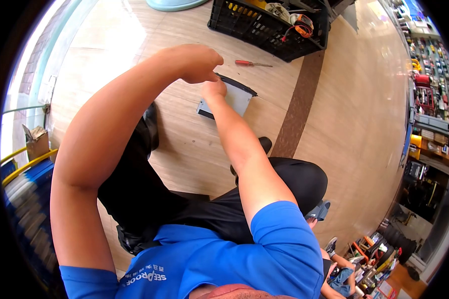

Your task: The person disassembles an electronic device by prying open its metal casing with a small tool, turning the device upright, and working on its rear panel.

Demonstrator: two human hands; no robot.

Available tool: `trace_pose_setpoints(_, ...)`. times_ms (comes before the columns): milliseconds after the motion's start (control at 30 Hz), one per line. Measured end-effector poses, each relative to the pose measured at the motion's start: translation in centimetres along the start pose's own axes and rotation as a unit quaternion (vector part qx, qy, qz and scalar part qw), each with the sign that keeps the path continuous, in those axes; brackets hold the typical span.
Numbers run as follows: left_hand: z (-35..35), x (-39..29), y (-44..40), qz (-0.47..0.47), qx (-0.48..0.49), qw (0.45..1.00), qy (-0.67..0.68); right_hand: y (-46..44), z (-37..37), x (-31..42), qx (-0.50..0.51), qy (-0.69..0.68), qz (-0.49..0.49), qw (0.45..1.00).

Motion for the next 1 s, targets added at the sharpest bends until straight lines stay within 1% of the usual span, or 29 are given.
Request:
trace_pose_setpoints(67, -0.2, 0.3, -0.5, -0.006, -0.019, 1.0, 0.008, 0.1, -0.3, -0.8, -0.015, -0.02, -0.015, 1.0)
trace_pose_setpoints(167, 0.3, 0.2, 0.2, -0.009, -0.024, 1.0, 0.016, -0.1, -0.4, -1.2, -0.018, -0.006, -0.013, 1.0)
trace_pose_setpoints(200, 0.4, 0.3, 0.1, -0.004, -0.026, 0.999, 0.019, -0.5, -0.8, -1.0, -0.011, 0.023, 0.008, 1.0)
trace_pose_setpoints(233, 0.2, 0.3, 0.0, -0.004, -0.016, 1.0, 0.014, -0.8, -1.2, -1.1, -0.009, 0.024, 0.014, 1.0)
trace_pose_setpoints(333, 0.0, 0.4, 0.0, -0.002, -0.006, 1.0, 0.006, -1.4, -2.3, -1.6, 0.01, 0.045, 0.013, 0.999)
trace_pose_setpoints(400, 0.0, 0.4, 0.0, -0.003, -0.006, 1.0, 0.003, -1.5, -2.2, -1.3, -0.006, 0.039, 0.028, 0.999)
trace_pose_setpoints(533, 0.0, 0.5, 0.1, -0.001, -0.009, 1.0, -0.002, -1.0, -1.4, -0.8, -0.01, 0.033, 0.022, 0.999)
trace_pose_setpoints(633, 0.0, 0.5, 0.1, -0.002, -0.008, 1.0, -0.001, -0.5, -0.5, -0.6, -0.032, 0.004, 0.025, 0.999)
trace_pose_setpoints(700, 0.0, 0.5, 0.1, -0.002, -0.01, 1.0, 0.0, -0.4, -0.5, -0.5, -0.008, 0.016, 0.024, 1.0)
trace_pose_setpoints(933, -0.1, 0.4, -0.1, -0.002, -0.004, 1.0, -0.007, -1.0, -2.1, -1.5, 0.013, 0.051, 0.046, 0.998)
trace_pose_setpoints(1000, -0.3, 0.5, -0.3, 0.001, -0.002, 1.0, -0.006, -0.7, -1.4, -1.6, -0.04, 0.028, 0.043, 0.998)
Point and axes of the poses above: each hand's wrist, its own y-axis away from the middle knuckle, its own z-axis out of the back of the hand, x = y × z, the point moved 8 cm from there along -y, towards the middle knuckle, and after that the axes turned 10 degrees about z, right-handed, at the moved point
